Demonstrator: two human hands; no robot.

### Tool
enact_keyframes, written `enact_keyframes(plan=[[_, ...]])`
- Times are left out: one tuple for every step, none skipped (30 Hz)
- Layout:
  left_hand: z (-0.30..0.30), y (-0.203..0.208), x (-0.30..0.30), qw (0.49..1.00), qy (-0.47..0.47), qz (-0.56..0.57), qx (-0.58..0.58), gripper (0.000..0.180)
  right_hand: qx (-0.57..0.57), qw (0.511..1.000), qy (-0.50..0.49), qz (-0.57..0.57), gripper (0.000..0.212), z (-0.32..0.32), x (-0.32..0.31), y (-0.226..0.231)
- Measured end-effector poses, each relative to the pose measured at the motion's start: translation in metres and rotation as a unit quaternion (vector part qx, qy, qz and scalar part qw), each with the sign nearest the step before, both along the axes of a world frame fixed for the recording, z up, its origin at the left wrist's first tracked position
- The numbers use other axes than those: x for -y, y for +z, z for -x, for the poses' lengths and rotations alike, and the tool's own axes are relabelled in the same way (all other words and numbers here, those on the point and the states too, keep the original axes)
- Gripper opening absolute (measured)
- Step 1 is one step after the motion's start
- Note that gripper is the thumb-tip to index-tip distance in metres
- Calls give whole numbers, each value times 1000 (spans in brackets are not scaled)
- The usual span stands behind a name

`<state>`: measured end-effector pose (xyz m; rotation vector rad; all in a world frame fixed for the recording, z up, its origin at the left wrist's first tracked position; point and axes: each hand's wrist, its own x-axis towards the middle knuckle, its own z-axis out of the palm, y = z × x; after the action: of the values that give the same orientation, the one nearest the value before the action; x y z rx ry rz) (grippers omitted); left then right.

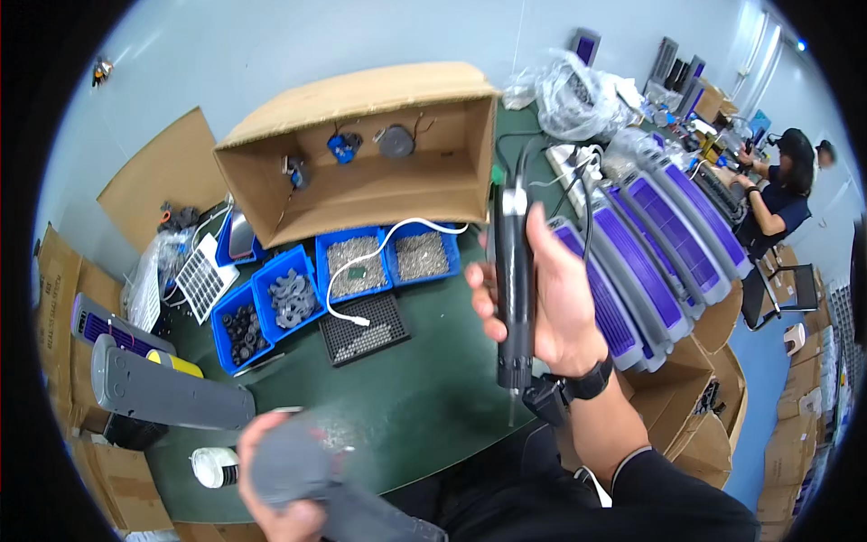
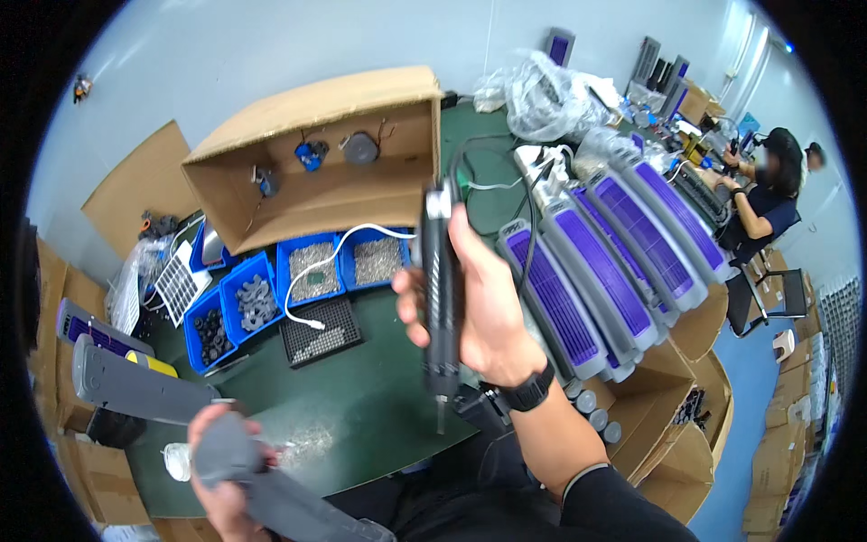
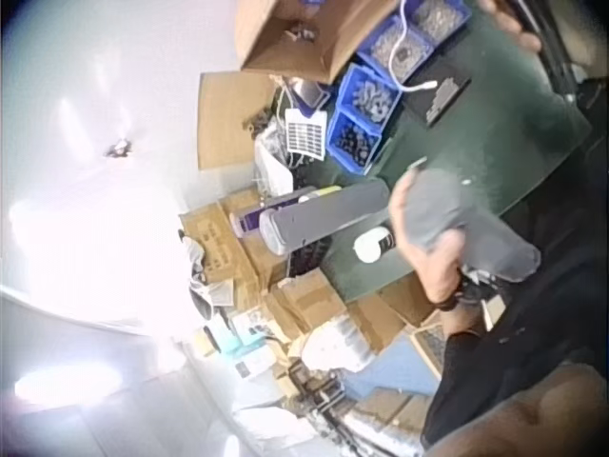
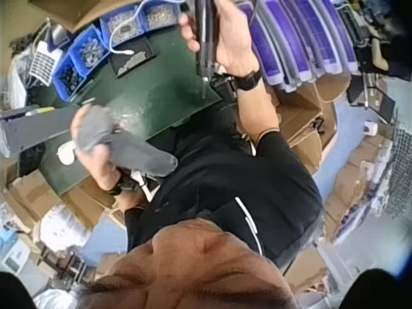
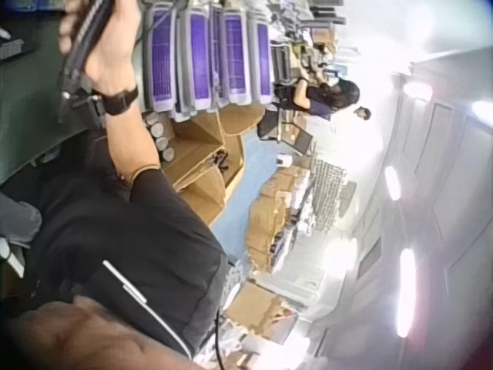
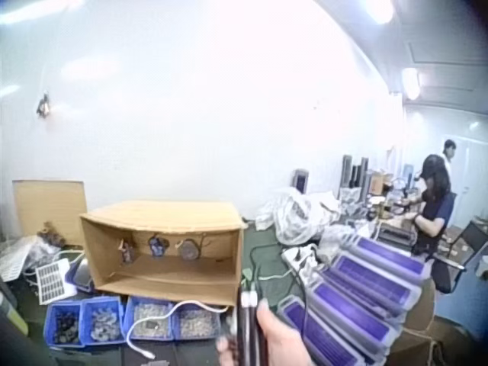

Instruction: The person assembles a grey and purple electronic device on a green workbench. They connect internal wires, attach the front grille, and use a hot glue gun to secure components. The person then places the finished unit into a cardboard box and begins assembling a second unit.

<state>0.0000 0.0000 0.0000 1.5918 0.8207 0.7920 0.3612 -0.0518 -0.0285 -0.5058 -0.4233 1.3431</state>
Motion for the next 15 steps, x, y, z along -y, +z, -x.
enact_keyframes(plan=[[-3, 7, -8, 996, 71, -22, 51, 113, 6, 997, -56, 56, 47, 1, 4, -17], [-6, 9, -18, 986, 94, -35, 130, 110, 24, 989, -96, 106, 41, -1, 6, -38], [-18, -14, 15, 943, 94, 96, 305, 97, 109, 956, -139, 236, 37, -26, 57, -28], [-7, -20, 5, 937, 47, 75, 337, 87, 137, 942, -162, 259, 28, -30, 64, -37], [2, -30, -7, 931, 3, 52, 362, 80, 162, 933, -166, 275, 37, -32, 63, -55], [-2, -34, -12, 929, 26, 17, 370, 80, 202, 923, -181, 271, 44, -30, 55, -70], [-15, -42, -11, 921, 49, -5, 386, 80, 249, 906, -200, 277, 52, -32, 52, -83], [-31, -49, -10, 913, 67, -22, 401, 80, 313, 878, -232, 279, 64, -38, 51, -98], [-44, -57, -9, 913, 87, -53, 394, 81, 376, 845, -257, 279, 76, -42, 45, -112], [-56, -62, -9, 912, 107, -84, 387, 82, 452, 789, -260, 326, 90, -39, 39, -106], [-65, -64, -7, 909, 127, -116, 379, 83, 491, 762, -256, 335, 95, -35, 38, -98], [-71, -70, -6, 908, 151, -102, 377, 84, 494, 764, -240, 339, 95, -38, 36, -107], [-71, -74, -5, 918, 145, -115, 352, 85, 495, 767, -223, 341, 95, -36, 38, -112], [-68, -80, -8, 926, 139, -128, 328, 87, 593, 716, -203, 306, 91, -34, 42, -115], [-63, -85, -10, 934, 135, -143, 299, 88, 682, 658, -174, 269, 88, -25, 47, -111]])
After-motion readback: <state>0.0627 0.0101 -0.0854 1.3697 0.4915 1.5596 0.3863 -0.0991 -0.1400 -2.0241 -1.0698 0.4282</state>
